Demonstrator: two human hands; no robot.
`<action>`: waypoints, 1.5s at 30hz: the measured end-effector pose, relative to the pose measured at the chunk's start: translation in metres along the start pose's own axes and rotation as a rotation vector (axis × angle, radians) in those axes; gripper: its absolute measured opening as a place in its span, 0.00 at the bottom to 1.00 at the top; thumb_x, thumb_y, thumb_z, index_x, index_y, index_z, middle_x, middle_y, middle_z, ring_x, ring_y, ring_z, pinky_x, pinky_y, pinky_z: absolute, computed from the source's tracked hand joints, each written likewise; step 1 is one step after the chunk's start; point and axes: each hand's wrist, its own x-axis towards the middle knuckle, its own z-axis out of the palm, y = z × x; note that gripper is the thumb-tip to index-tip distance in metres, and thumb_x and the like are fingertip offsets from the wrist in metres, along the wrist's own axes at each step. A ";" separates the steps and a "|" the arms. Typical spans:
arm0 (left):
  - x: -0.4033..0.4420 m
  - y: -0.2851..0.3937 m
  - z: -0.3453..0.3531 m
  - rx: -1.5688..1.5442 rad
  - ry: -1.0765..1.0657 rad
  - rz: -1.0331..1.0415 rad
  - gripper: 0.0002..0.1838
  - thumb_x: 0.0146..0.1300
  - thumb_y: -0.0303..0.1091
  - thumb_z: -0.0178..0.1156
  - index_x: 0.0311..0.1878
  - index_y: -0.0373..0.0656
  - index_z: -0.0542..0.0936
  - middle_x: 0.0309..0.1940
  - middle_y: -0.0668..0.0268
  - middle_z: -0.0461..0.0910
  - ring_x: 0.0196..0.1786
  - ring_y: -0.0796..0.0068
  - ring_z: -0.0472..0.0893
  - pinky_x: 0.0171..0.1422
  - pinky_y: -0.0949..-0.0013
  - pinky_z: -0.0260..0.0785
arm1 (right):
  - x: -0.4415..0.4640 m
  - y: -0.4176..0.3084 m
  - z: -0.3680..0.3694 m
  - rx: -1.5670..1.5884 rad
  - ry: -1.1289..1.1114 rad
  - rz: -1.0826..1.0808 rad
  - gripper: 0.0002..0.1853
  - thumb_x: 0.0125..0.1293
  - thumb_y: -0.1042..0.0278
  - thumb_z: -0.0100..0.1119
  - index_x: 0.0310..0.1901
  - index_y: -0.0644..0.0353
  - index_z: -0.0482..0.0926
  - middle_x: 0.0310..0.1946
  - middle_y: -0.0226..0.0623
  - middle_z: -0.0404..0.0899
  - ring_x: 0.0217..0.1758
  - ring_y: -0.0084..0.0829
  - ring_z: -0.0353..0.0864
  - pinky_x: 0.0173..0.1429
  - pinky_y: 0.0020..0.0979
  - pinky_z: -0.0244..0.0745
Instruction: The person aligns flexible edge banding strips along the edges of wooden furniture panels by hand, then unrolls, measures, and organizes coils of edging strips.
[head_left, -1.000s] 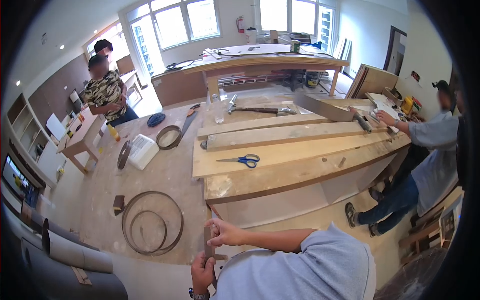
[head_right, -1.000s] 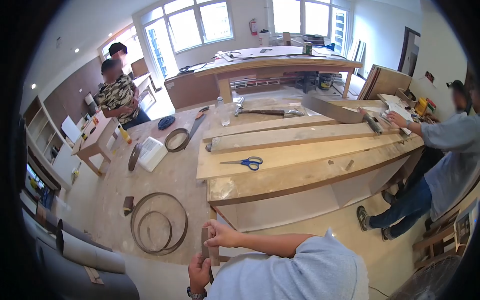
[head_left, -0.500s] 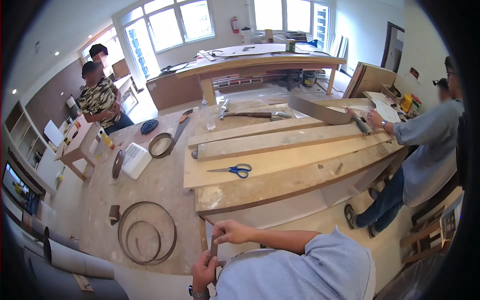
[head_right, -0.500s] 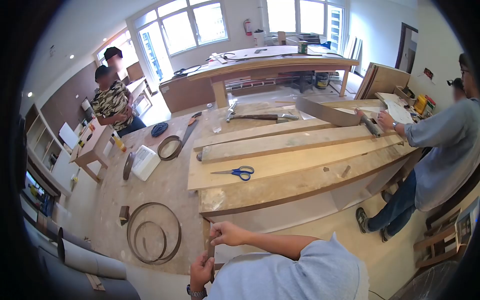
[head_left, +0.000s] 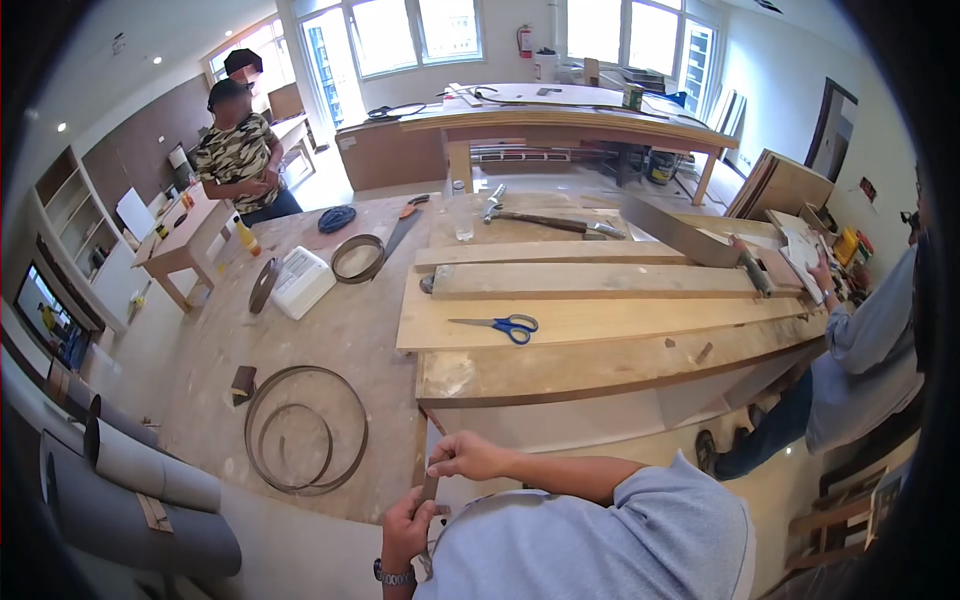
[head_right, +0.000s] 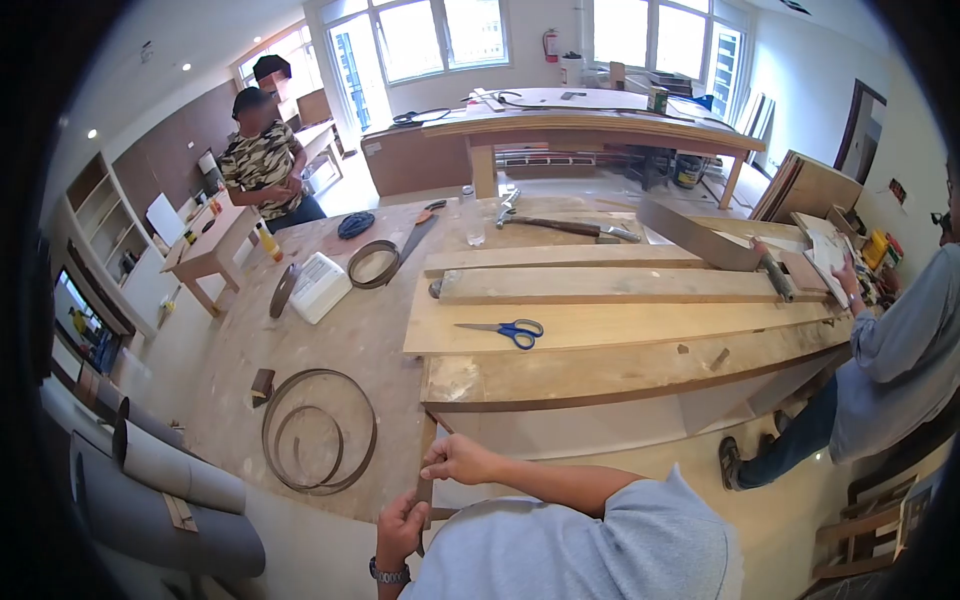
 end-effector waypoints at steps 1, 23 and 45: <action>-0.002 -0.006 -0.003 -0.016 0.012 0.007 0.14 0.64 0.27 0.54 0.52 0.32 0.76 0.32 0.65 0.82 0.32 0.82 0.79 0.35 0.77 0.70 | 0.002 -0.001 0.003 -0.024 0.007 -0.009 0.11 0.59 0.62 0.66 0.35 0.62 0.81 0.25 0.27 0.77 0.29 0.19 0.72 0.34 0.24 0.69; -0.032 -0.044 -0.069 -0.032 0.021 -0.079 0.11 0.62 0.30 0.59 0.46 0.36 0.80 0.24 0.73 0.76 0.26 0.86 0.69 0.31 0.78 0.64 | 0.022 -0.002 0.060 0.060 0.172 -0.036 0.19 0.68 0.57 0.55 0.23 0.61 0.75 0.17 0.24 0.69 0.22 0.16 0.66 0.28 0.22 0.63; -0.063 -0.064 -0.098 0.020 0.034 -0.141 0.11 0.62 0.30 0.60 0.45 0.35 0.80 0.22 0.72 0.73 0.27 0.85 0.70 0.31 0.78 0.64 | 0.025 0.010 0.088 0.319 -0.102 0.133 0.17 0.69 0.54 0.54 0.30 0.59 0.77 0.24 0.26 0.75 0.27 0.17 0.72 0.32 0.21 0.68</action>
